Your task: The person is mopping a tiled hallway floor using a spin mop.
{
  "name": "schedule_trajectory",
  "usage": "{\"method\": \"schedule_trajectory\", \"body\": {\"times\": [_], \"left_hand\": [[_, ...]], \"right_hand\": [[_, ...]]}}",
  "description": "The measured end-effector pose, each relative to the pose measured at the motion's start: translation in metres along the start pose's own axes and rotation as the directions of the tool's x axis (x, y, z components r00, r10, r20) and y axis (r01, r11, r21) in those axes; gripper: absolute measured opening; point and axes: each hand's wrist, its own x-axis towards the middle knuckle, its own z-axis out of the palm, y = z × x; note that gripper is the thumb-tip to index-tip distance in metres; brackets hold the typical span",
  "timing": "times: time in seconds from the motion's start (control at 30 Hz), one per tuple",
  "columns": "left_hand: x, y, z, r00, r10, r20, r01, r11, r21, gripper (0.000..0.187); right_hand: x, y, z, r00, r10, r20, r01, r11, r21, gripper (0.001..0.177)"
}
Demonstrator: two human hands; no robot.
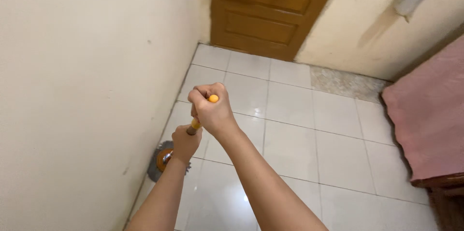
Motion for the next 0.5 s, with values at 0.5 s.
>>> {"method": "schedule_trajectory", "body": {"times": [0.5], "left_hand": [[-0.173,0.105,0.317,0.964,-0.127,0.231,0.169,0.971,-0.169,0.038]], "right_hand": [[-0.150,-0.058,-0.252,0.989,0.100,-0.106,-0.137,0.886,-0.444,0.040]]}}
